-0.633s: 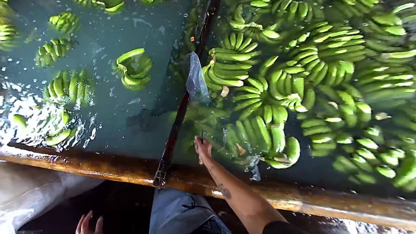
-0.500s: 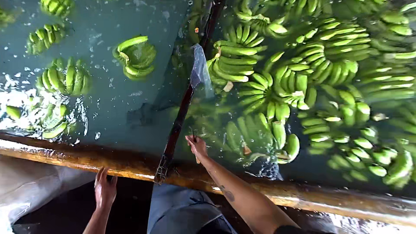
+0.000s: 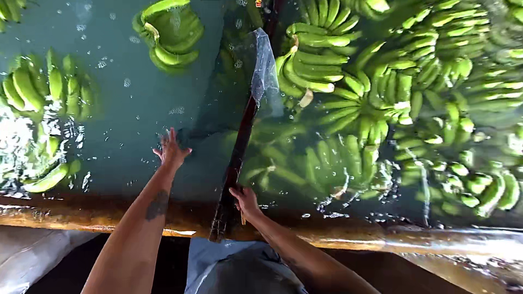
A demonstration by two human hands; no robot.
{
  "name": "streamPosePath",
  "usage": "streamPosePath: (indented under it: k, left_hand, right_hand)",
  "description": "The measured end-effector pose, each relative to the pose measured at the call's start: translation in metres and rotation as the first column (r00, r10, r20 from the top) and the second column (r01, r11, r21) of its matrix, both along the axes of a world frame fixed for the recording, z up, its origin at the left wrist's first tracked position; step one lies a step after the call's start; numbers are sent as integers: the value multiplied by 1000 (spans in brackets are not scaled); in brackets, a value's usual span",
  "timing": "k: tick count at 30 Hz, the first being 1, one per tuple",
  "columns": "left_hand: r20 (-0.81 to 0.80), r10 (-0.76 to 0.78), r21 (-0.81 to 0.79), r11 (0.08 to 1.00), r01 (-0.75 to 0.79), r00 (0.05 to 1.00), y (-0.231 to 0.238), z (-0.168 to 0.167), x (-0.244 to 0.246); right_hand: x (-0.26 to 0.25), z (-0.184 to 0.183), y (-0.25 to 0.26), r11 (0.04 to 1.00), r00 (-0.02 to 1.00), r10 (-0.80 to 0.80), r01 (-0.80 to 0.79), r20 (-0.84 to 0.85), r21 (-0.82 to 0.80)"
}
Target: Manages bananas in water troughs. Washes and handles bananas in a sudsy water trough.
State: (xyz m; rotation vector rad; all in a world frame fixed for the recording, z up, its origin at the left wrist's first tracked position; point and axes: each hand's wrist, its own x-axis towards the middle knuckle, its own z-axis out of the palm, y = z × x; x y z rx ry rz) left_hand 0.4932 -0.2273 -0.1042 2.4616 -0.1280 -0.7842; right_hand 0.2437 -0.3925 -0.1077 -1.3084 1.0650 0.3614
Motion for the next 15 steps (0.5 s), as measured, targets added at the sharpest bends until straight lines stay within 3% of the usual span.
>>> streamPosePath:
  k: [3,7,12,15]
  left_hand:
    - [-189,-122,-59,992,113,974,0,-23,-4]
    - [-294,-220,-99,975,200,930,36,-22,-62]
    - [-213,-113,-256,965,57,971,48,20,-148]
    - [-134,-78,-325,945,30,988,45,22,-181]
  right_hand:
    - [4,9,5,994,992,-100,103,78,-33]
    - [13,18,3,968,957,-225,241,183,-73]
    - [22,13,-10,941,932,-291,320,218,-113]
    - [25,13,-11,928,913,-330,360,239,-93]
